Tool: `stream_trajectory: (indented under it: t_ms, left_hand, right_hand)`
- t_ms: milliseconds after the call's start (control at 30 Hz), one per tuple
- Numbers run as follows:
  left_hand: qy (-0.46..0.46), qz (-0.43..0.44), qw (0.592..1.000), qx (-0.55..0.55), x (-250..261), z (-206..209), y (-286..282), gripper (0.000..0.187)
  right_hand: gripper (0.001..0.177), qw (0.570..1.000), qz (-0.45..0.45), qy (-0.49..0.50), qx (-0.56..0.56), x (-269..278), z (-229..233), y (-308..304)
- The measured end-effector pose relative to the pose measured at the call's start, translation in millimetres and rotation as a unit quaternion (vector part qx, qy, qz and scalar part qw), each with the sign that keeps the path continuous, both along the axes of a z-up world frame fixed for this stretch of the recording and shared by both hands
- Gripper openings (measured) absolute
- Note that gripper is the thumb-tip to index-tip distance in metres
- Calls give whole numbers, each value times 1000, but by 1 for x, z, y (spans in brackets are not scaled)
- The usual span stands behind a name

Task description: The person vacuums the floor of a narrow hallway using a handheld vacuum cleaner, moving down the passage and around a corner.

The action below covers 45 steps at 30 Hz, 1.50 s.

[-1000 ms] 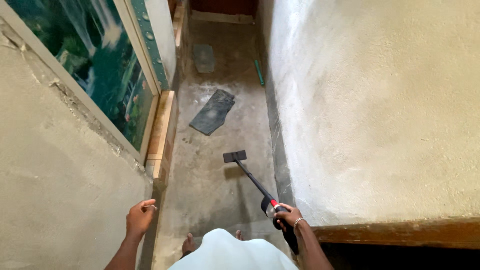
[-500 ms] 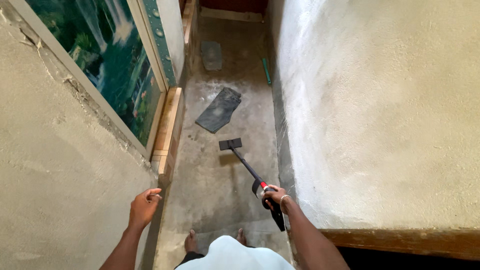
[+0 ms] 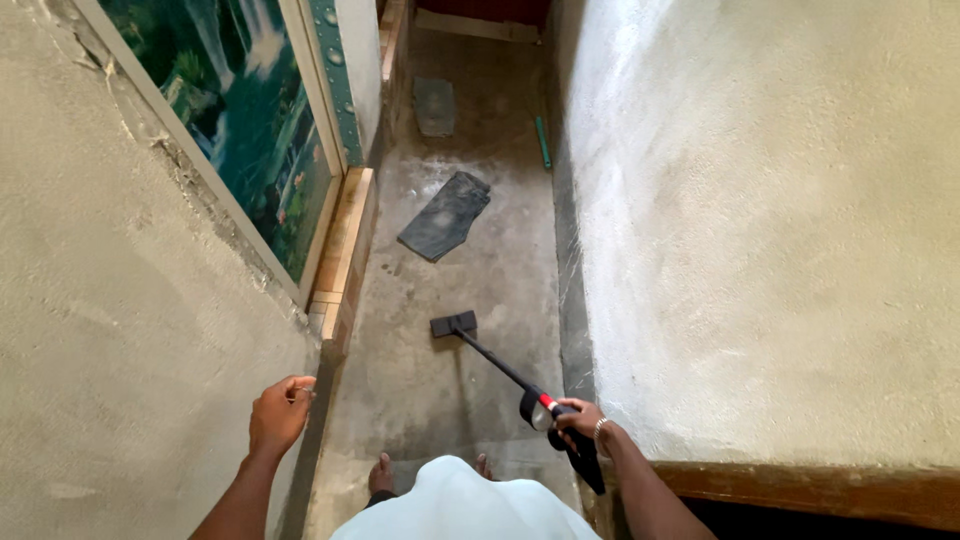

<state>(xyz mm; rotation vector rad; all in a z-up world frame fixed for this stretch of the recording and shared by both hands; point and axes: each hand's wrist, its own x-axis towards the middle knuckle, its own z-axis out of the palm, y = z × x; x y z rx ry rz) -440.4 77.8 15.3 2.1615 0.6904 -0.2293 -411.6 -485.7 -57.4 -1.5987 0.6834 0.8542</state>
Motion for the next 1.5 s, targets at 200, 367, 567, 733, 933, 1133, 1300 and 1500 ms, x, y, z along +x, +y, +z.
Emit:
stream_trajectory:
  t_ms: [200, 367, 567, 733, 933, 1133, 1300, 1500]
  left_hand:
    - [-53, -48, 997, 6, 24, 5, -19, 32]
    - [-39, -44, 998, 1, 21, 10, -19, 31]
    - [-62, -8, 998, -16, -6, -11, 12, 33]
    - [25, 13, 1000, -7, -30, -29, 33, 32]
    - [-8, 4, 1000, -8, -26, -27, 28, 33]
    - [-23, -11, 999, -47, -20, -12, 22, 33]
    - [4, -54, 998, -13, -18, -4, 35, 32]
    - [-11, -85, 996, 16, 8, 11, 53, 30]
  right_hand:
    - [65, 997, -2, -73, -30, 61, -14, 63]
    - [65, 995, 1, -97, -17, 81, -13, 93]
    - [63, 996, 6, -92, -15, 41, -8, 86]
    - [62, 996, 24, -71, -38, 42, -3, 107]
    - [62, 996, 0, -84, 6, 84, -7, 185]
    - [63, 992, 33, -118, 10, 72, 12, 209]
    - [66, 998, 32, -55, -5, 50, 27, 184]
    - [67, 996, 46, -73, 5, 63, 9, 193]
